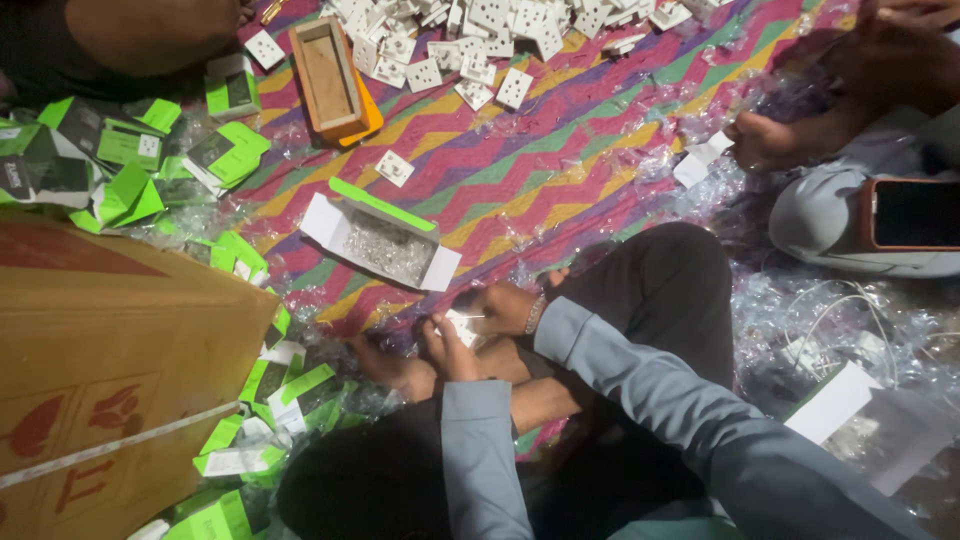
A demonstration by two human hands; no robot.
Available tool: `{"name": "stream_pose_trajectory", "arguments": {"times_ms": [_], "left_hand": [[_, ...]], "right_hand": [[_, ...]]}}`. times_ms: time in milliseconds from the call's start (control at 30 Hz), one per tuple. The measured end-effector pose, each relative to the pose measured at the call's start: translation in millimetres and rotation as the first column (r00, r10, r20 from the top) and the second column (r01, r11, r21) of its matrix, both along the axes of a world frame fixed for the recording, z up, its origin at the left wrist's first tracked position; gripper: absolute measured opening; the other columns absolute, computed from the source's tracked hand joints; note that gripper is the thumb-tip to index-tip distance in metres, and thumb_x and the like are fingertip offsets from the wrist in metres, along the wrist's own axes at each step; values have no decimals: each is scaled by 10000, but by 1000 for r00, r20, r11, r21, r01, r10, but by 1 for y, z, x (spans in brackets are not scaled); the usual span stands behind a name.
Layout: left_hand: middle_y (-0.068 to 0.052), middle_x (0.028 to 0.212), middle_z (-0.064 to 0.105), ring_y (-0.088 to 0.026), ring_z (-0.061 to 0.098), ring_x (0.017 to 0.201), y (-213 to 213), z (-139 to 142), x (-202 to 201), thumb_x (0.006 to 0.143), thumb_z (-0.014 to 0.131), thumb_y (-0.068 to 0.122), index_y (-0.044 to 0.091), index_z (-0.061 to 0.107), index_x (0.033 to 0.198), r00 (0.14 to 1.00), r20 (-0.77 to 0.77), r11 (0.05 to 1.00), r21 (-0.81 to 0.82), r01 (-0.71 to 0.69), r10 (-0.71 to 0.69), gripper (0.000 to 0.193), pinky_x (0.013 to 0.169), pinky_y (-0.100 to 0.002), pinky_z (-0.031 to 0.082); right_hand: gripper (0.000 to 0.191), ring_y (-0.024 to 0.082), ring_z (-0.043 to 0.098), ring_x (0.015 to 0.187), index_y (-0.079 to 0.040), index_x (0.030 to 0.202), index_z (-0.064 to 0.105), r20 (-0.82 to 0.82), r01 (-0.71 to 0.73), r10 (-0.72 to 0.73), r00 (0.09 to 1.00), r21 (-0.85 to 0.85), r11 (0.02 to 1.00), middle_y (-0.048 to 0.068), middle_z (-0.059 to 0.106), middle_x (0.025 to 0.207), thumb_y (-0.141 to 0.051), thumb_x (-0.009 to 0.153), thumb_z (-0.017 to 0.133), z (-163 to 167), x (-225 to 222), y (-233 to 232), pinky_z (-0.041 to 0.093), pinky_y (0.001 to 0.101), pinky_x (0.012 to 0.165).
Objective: The person sits on a colorful mat and assembles small white electrical components, likely wall sockets, by hand. They pick up components, manipulate them, and place them into small green boxes. Other people are visible nearby performing similar tasks.
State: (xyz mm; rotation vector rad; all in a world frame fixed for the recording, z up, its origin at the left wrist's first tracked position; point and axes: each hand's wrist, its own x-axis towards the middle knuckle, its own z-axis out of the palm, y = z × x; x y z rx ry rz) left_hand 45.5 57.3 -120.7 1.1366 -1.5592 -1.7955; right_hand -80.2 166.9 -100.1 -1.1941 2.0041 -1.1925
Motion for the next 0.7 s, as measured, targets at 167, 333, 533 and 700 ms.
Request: {"name": "stream_pose_trajectory", "arguments": {"times_ms": [167, 333, 533, 700], "left_hand": [[-150, 1050, 660, -250, 630, 935, -1, -20, 1, 1084, 354, 507, -12, 627, 1142, 994, -114, 966, 256, 34, -5, 590, 824, -384, 532], [-214, 1120, 635, -356, 594, 1007, 7, -20, 0, 1151, 166, 529, -16, 627, 1165, 989, 83, 910, -389, 146, -124, 714, 973, -478, 464], [-184, 1135, 639, -339, 634, 1015, 18, -10, 2, 1091, 210, 547, 35, 581, 1244, 956, 216, 903, -340, 262, -196, 650, 913, -455, 493], [-233, 1152, 630, -386, 626, 1062, 19, -6, 0, 1078, 237, 562, 19, 588, 1306, 943, 175, 930, -190, 315, -283, 685, 958, -446, 500]], "right_hand": [[245, 322, 709, 739, -60, 983, 728, -24, 61, -60, 998, 66, 996, 163, 733, 849, -243, 828, 772, 28, 4, -1, 557, 428, 676], [436, 370, 725, 874, -89, 1251, 703, -66, -48, 41, 997, -105, 993, 188, 748, 1061, -243, 847, 759, 58, 1, 0, 574, 455, 769], [467, 423, 709, 828, -52, 1177, 693, -170, -62, 85, 982, 135, 989, 218, 726, 980, -295, 796, 812, 56, -6, -4, 564, 485, 724], [399, 417, 706, 802, -50, 1078, 709, -184, -130, 190, 964, 294, 947, 214, 731, 903, -332, 823, 830, 44, -13, 2, 562, 481, 724]]}}
